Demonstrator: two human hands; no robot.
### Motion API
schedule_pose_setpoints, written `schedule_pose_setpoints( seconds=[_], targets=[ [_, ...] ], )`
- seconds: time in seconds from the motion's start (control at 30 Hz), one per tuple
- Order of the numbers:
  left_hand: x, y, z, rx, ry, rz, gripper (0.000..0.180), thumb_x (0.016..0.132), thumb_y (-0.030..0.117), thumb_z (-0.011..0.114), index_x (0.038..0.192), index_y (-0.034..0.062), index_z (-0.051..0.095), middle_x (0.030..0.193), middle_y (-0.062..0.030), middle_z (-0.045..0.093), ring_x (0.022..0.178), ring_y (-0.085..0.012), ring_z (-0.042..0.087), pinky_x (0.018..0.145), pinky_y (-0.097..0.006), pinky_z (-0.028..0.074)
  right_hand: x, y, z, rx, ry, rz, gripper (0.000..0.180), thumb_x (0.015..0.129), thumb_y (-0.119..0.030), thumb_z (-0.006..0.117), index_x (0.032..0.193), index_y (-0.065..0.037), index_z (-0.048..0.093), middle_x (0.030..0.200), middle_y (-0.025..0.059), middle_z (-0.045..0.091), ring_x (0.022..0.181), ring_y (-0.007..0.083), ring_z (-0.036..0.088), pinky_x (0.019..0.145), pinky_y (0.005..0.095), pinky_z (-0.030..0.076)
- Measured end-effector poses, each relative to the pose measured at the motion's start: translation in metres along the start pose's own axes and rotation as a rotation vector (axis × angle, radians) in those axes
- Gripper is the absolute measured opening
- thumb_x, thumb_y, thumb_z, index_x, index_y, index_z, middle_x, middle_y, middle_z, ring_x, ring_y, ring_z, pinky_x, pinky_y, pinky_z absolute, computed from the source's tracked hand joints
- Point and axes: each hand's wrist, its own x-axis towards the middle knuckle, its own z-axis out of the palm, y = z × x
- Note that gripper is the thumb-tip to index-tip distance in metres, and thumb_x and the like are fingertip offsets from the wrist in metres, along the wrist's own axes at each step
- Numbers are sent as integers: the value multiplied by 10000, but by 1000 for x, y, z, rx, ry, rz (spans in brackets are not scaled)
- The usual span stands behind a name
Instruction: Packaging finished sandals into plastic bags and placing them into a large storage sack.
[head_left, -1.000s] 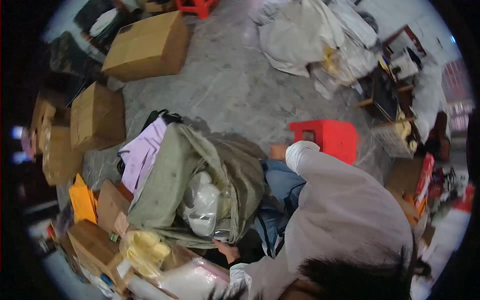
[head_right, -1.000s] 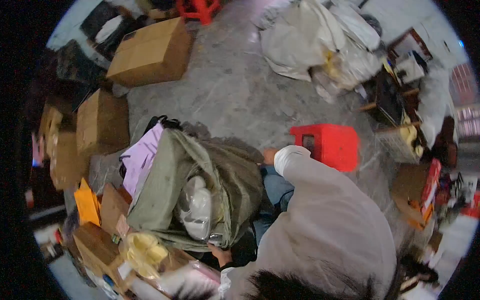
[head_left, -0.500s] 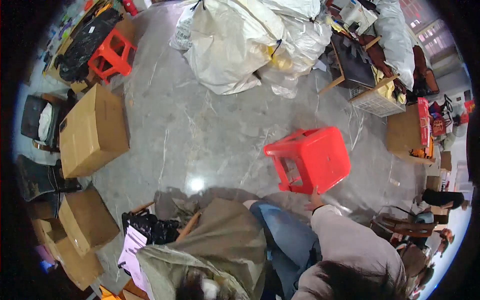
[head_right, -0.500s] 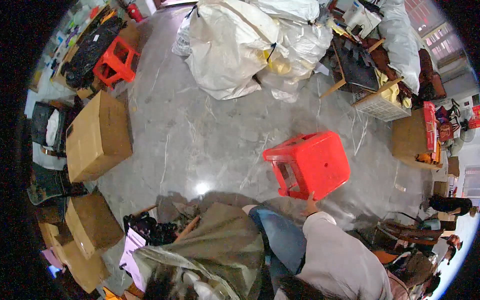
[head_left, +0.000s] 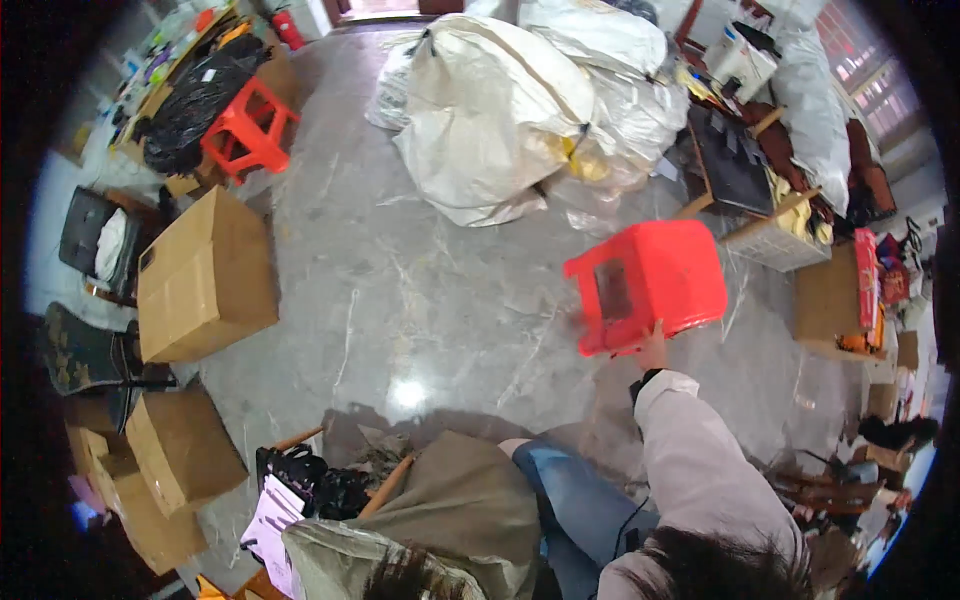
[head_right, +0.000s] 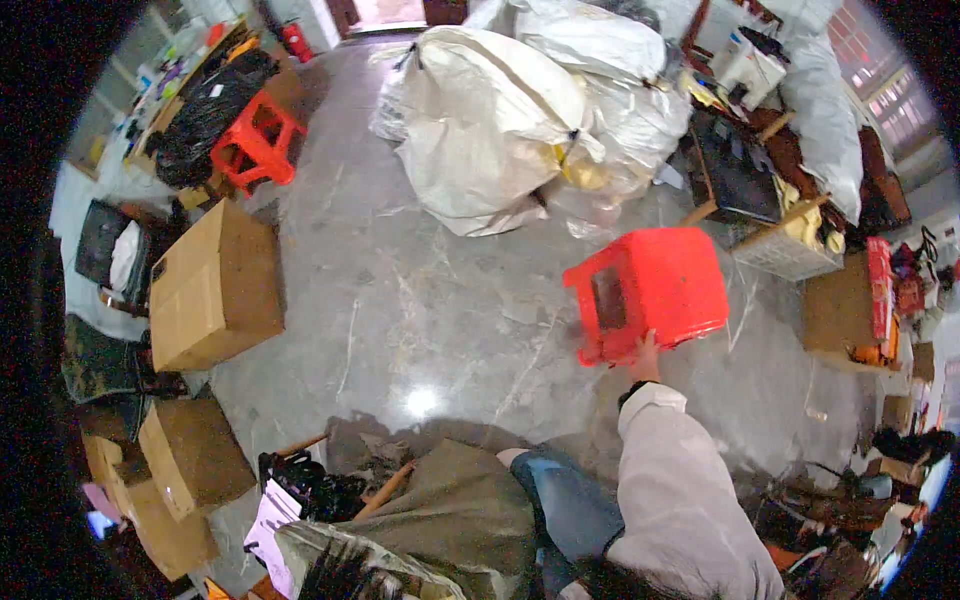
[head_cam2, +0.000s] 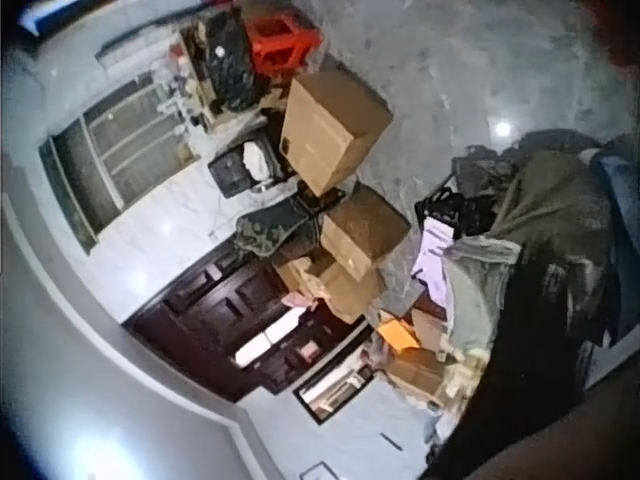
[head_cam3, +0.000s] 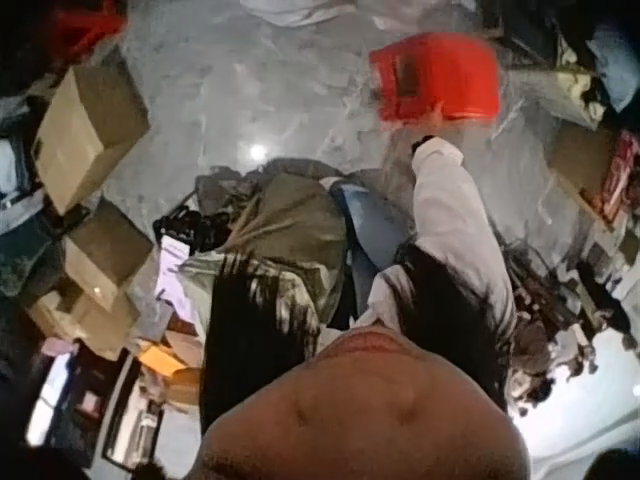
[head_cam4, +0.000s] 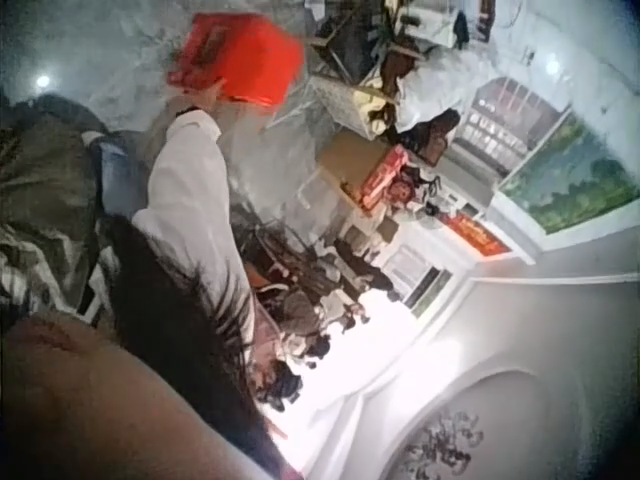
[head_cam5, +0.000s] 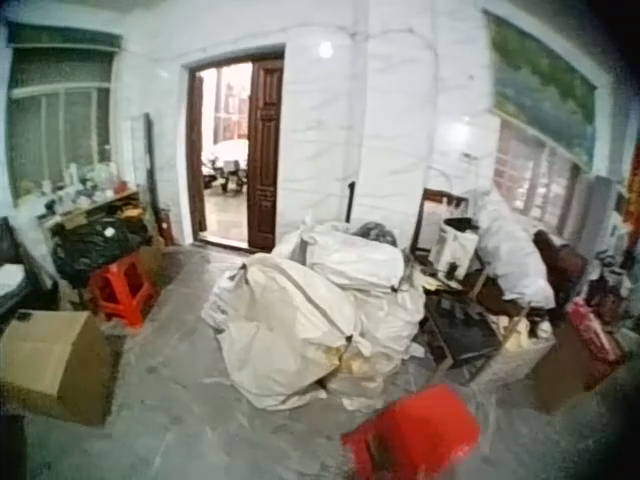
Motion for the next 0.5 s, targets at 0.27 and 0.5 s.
schedule_pose_setpoints(
  seconds=[0.27, 0.5],
  targets=[
    [27, -39, -136, -162, 172, -42, 504, 847, 382, 486, 1254, 94, 414, 1143, -112, 506, 994, -277, 508, 811, -466, 425, 29, 37, 126, -357, -145, 377, 612, 835, -498, 486, 1310, -141, 342, 1297, 51, 411, 1185, 225, 379, 969, 426, 276],
    [10, -220, -236, -329, 593, 183, 372, 896, 244, 474, 1174, -4, 460, 992, -77, 564, 814, -194, 542, 717, -323, 442, -145, 176, 274, -982, -838, 761, 639, 844, -516, 453, 1308, -91, 340, 1330, 105, 372, 1221, 259, 338, 999, 437, 258]
  ],
)
